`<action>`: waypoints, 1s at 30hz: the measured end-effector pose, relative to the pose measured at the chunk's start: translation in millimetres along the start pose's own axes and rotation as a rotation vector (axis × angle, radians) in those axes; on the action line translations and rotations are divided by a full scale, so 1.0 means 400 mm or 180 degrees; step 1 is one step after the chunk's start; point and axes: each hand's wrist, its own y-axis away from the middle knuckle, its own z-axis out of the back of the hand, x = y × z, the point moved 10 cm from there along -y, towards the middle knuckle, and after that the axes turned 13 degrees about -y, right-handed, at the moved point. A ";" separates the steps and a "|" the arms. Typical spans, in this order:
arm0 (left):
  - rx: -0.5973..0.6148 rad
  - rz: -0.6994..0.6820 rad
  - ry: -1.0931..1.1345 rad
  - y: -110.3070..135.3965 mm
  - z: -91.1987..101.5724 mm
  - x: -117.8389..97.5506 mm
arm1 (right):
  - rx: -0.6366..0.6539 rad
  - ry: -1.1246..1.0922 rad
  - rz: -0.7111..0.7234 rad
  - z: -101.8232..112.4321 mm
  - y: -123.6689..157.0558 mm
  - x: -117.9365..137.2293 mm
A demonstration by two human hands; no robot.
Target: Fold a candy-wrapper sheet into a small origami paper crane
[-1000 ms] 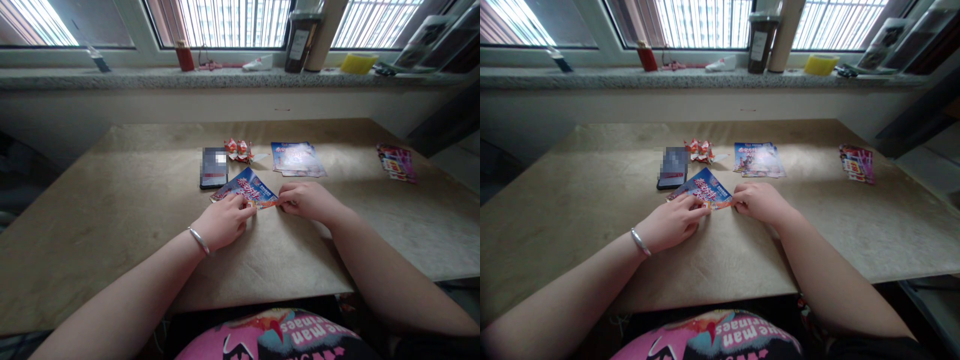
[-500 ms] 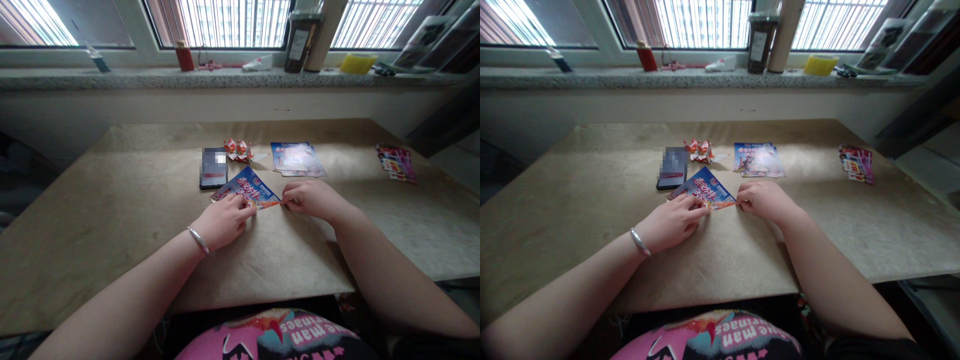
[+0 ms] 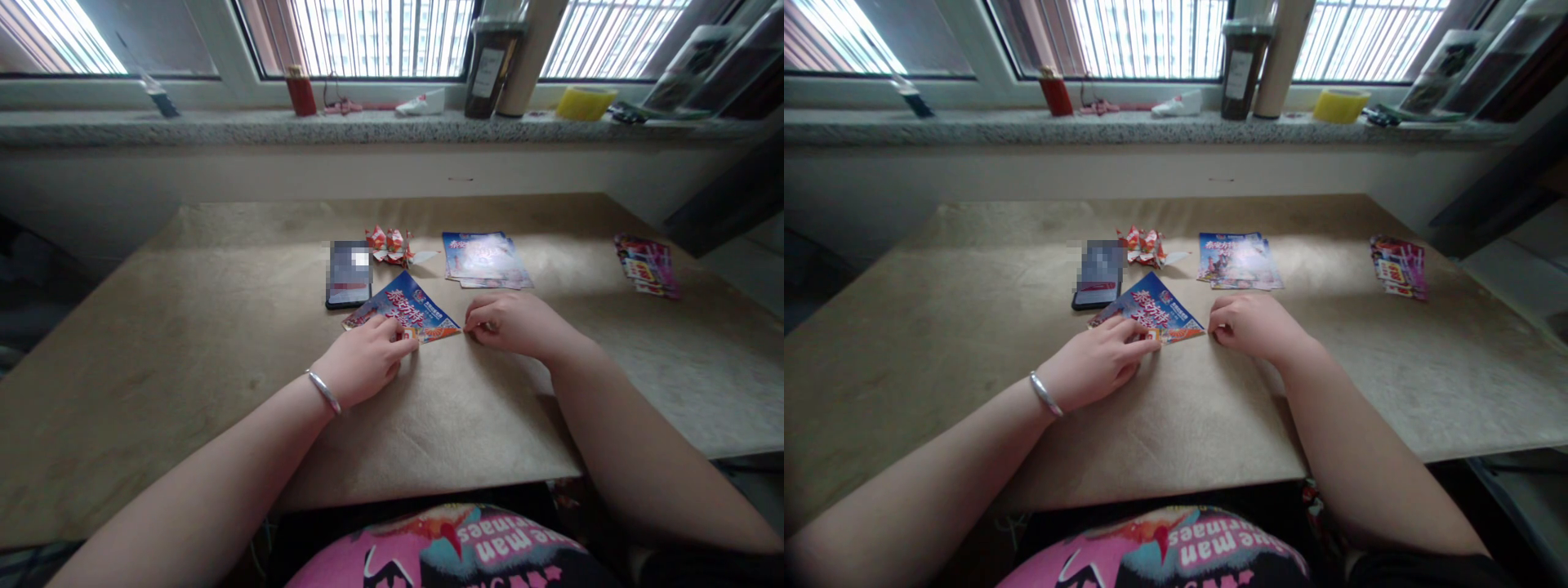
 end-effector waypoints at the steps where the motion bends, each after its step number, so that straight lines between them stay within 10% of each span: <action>1: -0.0012 -0.0007 -0.0001 0.000 0.000 0.000 | -0.0044 -0.0015 -0.0027 0.002 0.000 -0.001; 30: -0.0395 -0.0233 -0.0049 -0.015 0.005 -0.007 | -0.0395 -0.0255 0.0823 -0.049 -0.042 0.153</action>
